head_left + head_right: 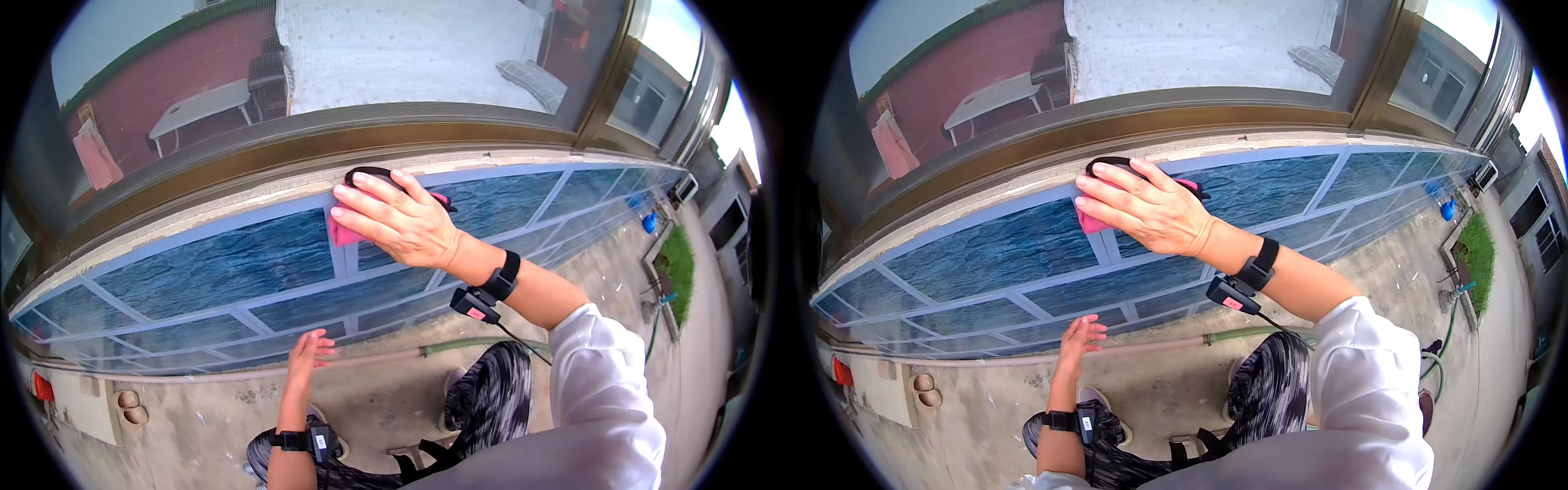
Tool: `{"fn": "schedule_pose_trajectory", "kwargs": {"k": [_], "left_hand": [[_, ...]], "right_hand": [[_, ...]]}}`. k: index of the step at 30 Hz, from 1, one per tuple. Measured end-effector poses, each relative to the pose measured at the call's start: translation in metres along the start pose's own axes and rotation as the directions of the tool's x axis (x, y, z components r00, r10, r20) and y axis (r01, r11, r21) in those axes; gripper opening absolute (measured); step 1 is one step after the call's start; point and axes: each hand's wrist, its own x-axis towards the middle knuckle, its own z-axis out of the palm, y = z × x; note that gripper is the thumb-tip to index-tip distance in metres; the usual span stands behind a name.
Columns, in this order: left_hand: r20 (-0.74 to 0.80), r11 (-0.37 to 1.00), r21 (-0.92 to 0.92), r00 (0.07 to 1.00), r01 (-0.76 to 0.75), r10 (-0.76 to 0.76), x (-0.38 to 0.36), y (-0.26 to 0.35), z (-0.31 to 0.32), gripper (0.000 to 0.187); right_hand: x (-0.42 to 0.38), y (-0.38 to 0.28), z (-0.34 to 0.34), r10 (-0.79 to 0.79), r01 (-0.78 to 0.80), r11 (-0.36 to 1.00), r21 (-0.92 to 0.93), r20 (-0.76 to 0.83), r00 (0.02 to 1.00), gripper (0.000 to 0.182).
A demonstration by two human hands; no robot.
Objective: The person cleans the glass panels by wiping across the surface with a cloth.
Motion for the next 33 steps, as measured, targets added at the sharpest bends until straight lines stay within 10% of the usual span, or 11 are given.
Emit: {"fn": "schedule_pose_trajectory", "kwargs": {"k": [3,13,18,23,27,33], "left_hand": [[0.007,0.998,0.057,0.999,0.03,-0.031,0.009,-0.011,-0.001,0.039],[0.061,0.996,0.092,0.998,-0.018,0.013,-0.009,0.006,0.007,0.04],[0.087,0.997,0.058,0.995,-0.048,0.043,-0.005,0.011,0.008,0.041],[-0.086,0.995,-0.03,0.992,-0.095,0.092,-0.006,0.014,-0.002,0.046],[-0.221,0.982,-0.135,0.971,-0.128,0.096,-0.01,0.022,-0.008,0.047],[-0.392,0.932,-0.31,0.918,-0.188,0.055,-0.02,0.024,-0.019,0.045]], "right_hand": [[-0.014,0.016,-0.002,-0.147,0.15,0.988,-0.048,0.07,0.987,0.057],[-0.105,0.019,0.015,0.389,-0.393,0.919,0.008,-0.165,0.906,0.064],[0.004,-0.04,0.035,0.093,-0.098,0.993,-0.071,-0.07,0.993,0.052],[0.026,-0.066,0.061,0.181,-0.191,0.981,-0.019,-0.238,0.954,0.052],[-0.038,-0.097,0.101,-0.184,0.203,0.975,-0.086,0.19,0.964,0.058],[-0.047,-0.096,0.098,-0.398,0.324,0.916,0.235,0.442,0.804,0.06]]}}
